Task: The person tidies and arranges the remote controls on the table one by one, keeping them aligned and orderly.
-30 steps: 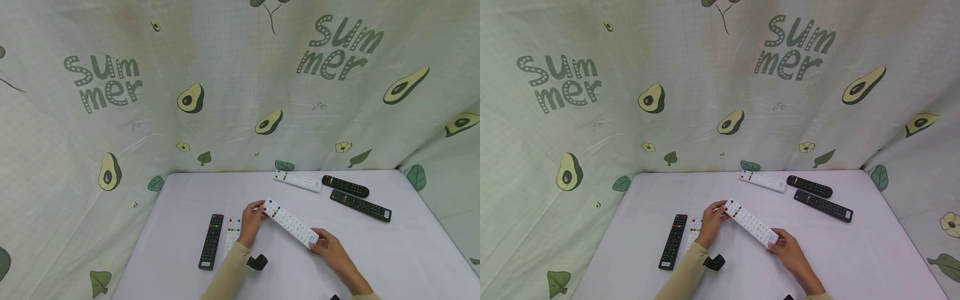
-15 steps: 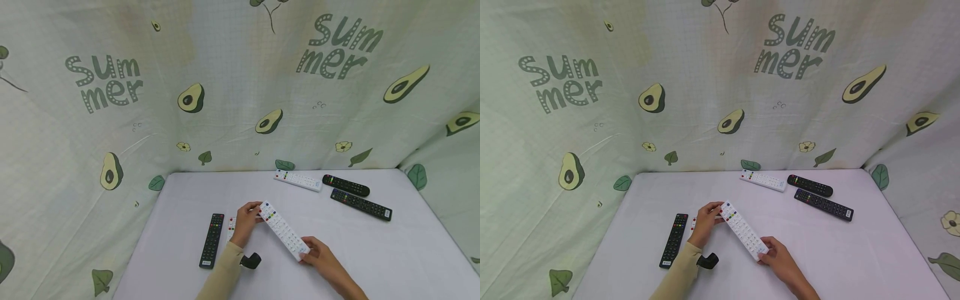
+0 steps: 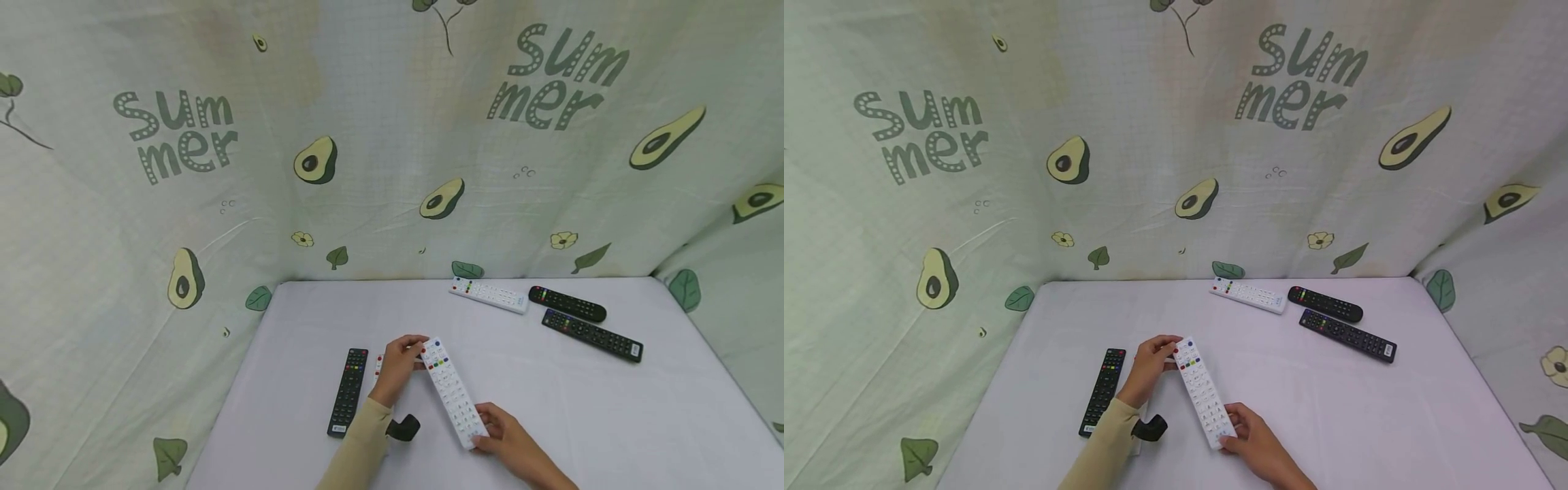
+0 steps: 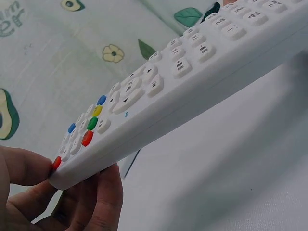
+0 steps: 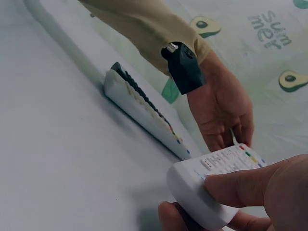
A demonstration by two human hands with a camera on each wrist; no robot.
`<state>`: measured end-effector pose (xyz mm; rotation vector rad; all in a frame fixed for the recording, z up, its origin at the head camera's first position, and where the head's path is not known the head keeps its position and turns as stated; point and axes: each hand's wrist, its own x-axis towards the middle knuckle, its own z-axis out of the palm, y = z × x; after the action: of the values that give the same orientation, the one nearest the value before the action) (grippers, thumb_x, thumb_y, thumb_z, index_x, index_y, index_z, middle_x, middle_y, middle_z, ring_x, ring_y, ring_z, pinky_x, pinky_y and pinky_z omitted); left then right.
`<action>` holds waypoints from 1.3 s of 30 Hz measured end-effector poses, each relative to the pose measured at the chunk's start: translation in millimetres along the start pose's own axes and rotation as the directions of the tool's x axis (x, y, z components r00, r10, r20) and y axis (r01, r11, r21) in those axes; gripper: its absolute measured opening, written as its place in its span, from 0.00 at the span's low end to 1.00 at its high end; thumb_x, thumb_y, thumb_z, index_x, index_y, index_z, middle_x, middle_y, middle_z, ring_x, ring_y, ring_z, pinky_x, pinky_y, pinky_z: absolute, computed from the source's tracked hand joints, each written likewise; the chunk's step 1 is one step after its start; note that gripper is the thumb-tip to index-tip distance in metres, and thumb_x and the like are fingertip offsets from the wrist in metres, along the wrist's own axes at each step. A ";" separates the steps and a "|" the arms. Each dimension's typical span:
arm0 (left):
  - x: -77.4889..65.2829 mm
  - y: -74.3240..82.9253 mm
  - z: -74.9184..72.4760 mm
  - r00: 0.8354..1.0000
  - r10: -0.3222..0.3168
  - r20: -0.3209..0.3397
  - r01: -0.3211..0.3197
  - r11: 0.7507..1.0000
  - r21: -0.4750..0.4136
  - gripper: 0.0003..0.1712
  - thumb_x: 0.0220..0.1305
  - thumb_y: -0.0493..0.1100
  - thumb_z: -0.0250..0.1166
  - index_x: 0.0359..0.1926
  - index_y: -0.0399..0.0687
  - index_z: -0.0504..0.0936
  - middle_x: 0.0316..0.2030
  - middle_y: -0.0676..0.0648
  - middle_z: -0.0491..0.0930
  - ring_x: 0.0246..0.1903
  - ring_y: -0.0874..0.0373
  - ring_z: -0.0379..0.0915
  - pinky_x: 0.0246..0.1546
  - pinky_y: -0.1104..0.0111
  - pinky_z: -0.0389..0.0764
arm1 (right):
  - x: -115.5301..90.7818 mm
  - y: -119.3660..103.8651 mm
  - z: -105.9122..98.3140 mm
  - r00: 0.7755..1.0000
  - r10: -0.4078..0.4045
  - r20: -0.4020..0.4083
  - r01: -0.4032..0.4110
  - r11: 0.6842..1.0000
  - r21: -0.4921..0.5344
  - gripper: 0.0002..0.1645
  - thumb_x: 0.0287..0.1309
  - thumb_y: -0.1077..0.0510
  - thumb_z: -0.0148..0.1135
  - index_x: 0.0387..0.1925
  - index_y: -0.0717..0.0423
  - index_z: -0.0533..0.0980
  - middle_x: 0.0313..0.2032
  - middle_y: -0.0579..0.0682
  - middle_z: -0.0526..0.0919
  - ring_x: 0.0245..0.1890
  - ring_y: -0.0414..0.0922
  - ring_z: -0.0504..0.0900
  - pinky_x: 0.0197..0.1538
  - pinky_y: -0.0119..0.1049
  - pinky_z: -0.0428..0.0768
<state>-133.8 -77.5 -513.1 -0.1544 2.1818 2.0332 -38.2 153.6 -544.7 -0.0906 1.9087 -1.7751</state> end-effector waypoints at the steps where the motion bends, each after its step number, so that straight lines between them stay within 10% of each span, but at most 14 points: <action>1: -0.5 0.1 -0.9 1.000 -0.002 0.006 0.002 1.000 0.007 0.15 0.80 0.37 0.57 0.56 0.33 0.84 0.51 0.40 0.83 0.42 0.56 0.82 0.44 0.62 0.90 | -0.1 1.0 1.9 1.000 -0.008 0.009 0.008 1.000 -0.007 0.37 0.64 0.69 0.65 0.68 0.83 0.60 0.49 0.59 0.79 0.46 0.48 0.85 0.47 0.38 0.89; 21: -3.9 -4.9 -15.7 0.998 -0.025 0.057 0.021 0.996 0.081 0.23 0.84 0.44 0.48 0.57 0.30 0.83 0.49 0.39 0.84 0.43 0.53 0.83 0.47 0.60 0.90 | 7.1 8.4 34.0 0.997 -0.033 0.074 0.038 0.997 -0.071 0.37 0.60 0.70 0.69 0.67 0.77 0.63 0.48 0.52 0.84 0.44 0.47 0.81 0.43 0.29 0.81; 39: -12.1 3.0 -24.5 0.994 -0.063 0.094 0.051 0.992 0.117 0.29 0.87 0.48 0.42 0.63 0.28 0.78 0.56 0.34 0.80 0.50 0.43 0.82 0.48 0.58 0.90 | 12.4 0.6 58.0 0.998 0.061 0.016 -0.057 0.979 -0.197 0.51 0.60 0.63 0.73 0.76 0.72 0.54 0.47 0.53 0.78 0.45 0.48 0.81 0.46 0.49 0.85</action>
<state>-123.5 -102.1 -506.3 -0.1000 2.2006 1.8396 -24.5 96.0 -549.3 -0.1216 2.0452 -1.5372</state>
